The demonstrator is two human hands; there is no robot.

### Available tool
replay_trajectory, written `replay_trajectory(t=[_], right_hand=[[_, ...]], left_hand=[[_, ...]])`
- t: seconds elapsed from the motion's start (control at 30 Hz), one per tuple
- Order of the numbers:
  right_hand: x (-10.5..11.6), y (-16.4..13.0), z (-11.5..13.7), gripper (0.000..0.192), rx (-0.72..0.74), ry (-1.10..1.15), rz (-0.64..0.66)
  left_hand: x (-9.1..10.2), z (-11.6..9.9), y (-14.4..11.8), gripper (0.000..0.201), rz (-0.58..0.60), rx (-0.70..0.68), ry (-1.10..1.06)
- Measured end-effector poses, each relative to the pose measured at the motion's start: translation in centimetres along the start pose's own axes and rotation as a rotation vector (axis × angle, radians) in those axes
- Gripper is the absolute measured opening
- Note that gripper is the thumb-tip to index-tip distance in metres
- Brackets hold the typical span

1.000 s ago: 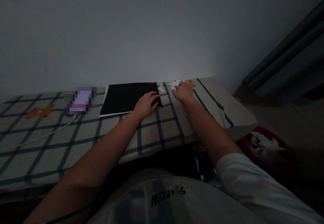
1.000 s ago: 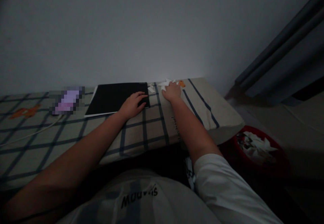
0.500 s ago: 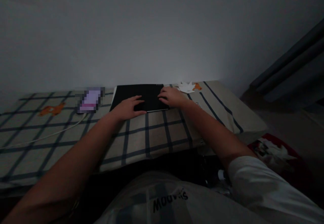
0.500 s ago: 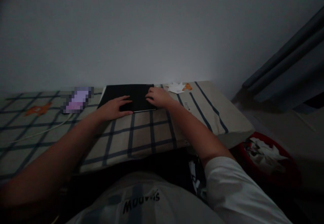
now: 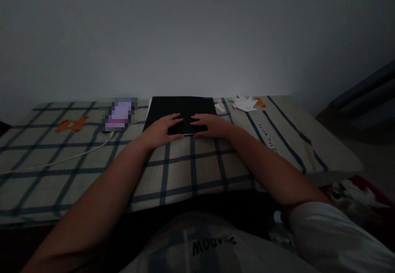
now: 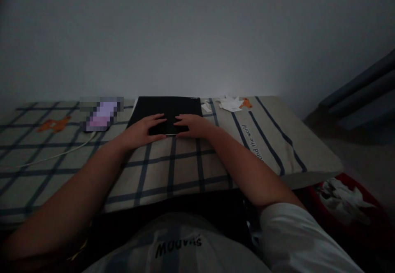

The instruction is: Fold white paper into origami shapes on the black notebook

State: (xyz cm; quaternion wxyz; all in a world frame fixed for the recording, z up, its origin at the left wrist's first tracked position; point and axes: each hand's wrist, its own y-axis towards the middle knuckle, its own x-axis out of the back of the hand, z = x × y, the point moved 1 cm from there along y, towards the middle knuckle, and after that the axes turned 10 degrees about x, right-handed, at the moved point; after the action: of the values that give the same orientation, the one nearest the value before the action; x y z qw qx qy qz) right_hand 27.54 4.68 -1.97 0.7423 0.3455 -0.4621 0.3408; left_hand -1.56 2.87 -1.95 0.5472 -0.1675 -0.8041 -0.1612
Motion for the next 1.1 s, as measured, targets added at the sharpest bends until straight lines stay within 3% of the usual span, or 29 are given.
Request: replay_trajectory(t=[0.17,0.37,0.43,0.57,0.63,0.7,0.77,0.87,1.1], right_hand=[[0.9,-0.3,0.6,0.053,-0.034,0.004,0.025],[1.6,-0.7,1.3,0.037,0.015,-0.061,0.004],[1.7,-0.7,1.7,0.038,0.006,-0.114,-0.022],[1.5,-0.7,2.0,0.041,-0.041,-0.176,-0.128],[1.4,-0.6,1.8,0.041,-0.051,-0.174,-0.186],[1.4,-0.6,1.6,0.041,-0.054,-0.169,-0.227],[1.4,-0.6,1.4,0.040,-0.059,-0.171,-0.251],[1.5,-0.7,1.2,0.037,-0.071,-0.178,-0.262],[1.4,-0.8,0.8,0.039,-0.028,-0.162,-0.256]], left_hand=[[0.5,0.8,-0.6,0.090,0.023,0.013,-0.052],[0.9,-0.1,-0.8,0.072,-0.001,-0.014,-0.022],[1.3,-0.7,-1.1,0.066,-0.098,-0.073,0.004],[2.0,-2.5,-2.2,0.042,-0.420,-0.261,0.071],[1.7,-3.6,-2.6,0.037,-0.484,-0.339,0.119],[1.1,-4.5,-2.7,0.038,-0.368,-0.382,0.197],[0.4,-5.0,-2.3,0.036,-0.218,-0.289,0.255],[0.1,-4.8,-1.7,0.047,-0.050,-0.136,0.291],[1.2,-4.2,-1.4,0.047,0.038,-0.001,0.273]])
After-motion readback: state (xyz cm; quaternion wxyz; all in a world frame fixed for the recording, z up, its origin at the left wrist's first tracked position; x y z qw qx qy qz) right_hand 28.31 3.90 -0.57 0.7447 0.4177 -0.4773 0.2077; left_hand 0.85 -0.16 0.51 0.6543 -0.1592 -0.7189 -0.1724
